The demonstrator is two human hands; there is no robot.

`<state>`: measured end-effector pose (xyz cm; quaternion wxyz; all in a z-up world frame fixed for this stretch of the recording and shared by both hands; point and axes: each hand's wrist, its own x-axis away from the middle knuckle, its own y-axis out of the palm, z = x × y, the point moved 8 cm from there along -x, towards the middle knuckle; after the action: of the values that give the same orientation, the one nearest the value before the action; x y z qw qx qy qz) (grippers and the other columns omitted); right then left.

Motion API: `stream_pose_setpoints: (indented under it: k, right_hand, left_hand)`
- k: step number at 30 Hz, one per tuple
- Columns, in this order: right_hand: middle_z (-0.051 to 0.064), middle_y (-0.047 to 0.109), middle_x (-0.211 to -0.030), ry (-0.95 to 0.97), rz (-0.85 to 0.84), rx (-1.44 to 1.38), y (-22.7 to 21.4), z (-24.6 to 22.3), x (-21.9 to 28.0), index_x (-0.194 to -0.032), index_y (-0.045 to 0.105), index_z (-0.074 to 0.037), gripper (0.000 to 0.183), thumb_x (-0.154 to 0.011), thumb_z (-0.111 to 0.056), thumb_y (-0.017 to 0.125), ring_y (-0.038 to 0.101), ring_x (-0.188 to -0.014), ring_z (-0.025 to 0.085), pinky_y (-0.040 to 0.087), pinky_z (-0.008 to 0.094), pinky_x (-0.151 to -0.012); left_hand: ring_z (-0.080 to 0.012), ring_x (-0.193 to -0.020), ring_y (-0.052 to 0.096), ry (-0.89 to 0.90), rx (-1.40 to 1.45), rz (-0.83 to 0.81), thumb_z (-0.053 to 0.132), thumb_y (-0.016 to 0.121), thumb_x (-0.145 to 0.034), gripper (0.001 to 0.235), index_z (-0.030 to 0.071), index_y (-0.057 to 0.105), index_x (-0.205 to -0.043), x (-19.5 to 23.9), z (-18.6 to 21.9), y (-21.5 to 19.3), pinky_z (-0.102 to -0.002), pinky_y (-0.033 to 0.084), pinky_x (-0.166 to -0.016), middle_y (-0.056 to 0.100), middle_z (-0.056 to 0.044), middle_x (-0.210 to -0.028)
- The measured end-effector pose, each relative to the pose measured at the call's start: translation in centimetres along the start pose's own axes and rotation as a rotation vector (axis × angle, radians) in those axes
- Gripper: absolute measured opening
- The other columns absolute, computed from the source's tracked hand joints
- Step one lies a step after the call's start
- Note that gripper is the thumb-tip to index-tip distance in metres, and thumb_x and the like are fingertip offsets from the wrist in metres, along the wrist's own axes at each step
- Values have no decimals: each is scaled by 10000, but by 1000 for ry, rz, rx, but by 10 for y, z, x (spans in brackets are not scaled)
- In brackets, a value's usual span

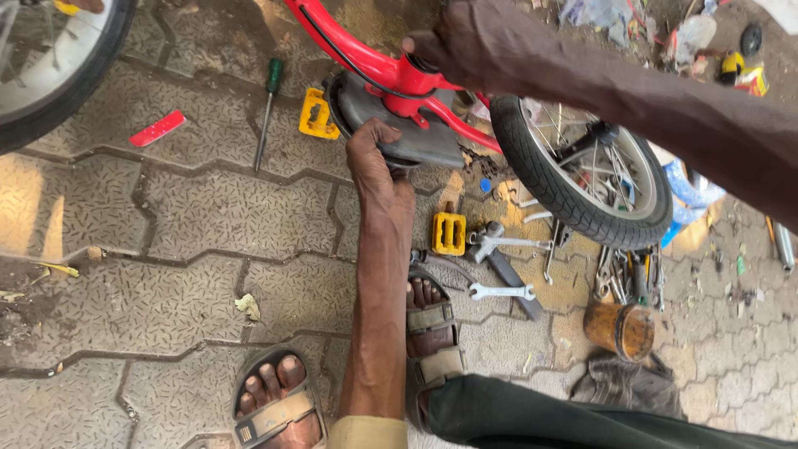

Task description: The person uses a hammer and a screwdriver to remove a metal pin from the bicycle frame's bottom bracket area. After removing the pin, they insert a black rubber tube into the opening and press it into place by hand.

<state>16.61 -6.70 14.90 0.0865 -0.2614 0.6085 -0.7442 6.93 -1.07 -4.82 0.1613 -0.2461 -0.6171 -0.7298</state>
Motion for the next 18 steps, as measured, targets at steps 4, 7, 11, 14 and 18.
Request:
stream_pose_setpoints:
  k: [4,7,11,14,18]
  right_hand:
    - [108,635,-634,-230,3,-118,29,15,-6,-892,691,0,522,-1052,-489,603,601,-540,249,474,446,-483]
    - [103,619,-753,-313,5,-336,55,19,-23,-992,663,-1,414,-1053,-405,601,587,-640,241,471,420,-512]
    - [103,568,-784,-558,402,267,57,21,-6,-1046,680,-32,274,-1041,-306,689,569,-705,260,450,396,-547]
    - [117,581,-740,-743,697,546,42,3,24,-974,692,-21,292,-992,-297,783,586,-652,278,444,411,-502]
    - [195,645,-718,-333,290,-340,16,15,-8,-1016,624,57,452,-892,-353,770,656,-656,420,503,524,-554]
  left_hand:
    - [-189,-686,608,5,37,-86,86,634,-614,233,60,629,-846,-3,2,7,-335,555,-638,583,-33,-794]
    - [-212,-704,634,-20,52,-81,82,629,-622,216,58,590,-833,-4,3,4,-361,580,-660,614,-50,-808]
    - [-232,-802,646,70,2,-231,48,608,-635,308,34,619,-943,0,11,15,-368,578,-741,613,-57,-886]
    - [-234,-852,667,85,6,-260,43,586,-612,349,35,615,-960,5,17,16,-379,591,-790,643,-62,-941]
    - [-211,-857,681,60,-9,-169,29,567,-553,479,64,656,-1022,-1,18,12,-363,596,-825,673,-29,-959]
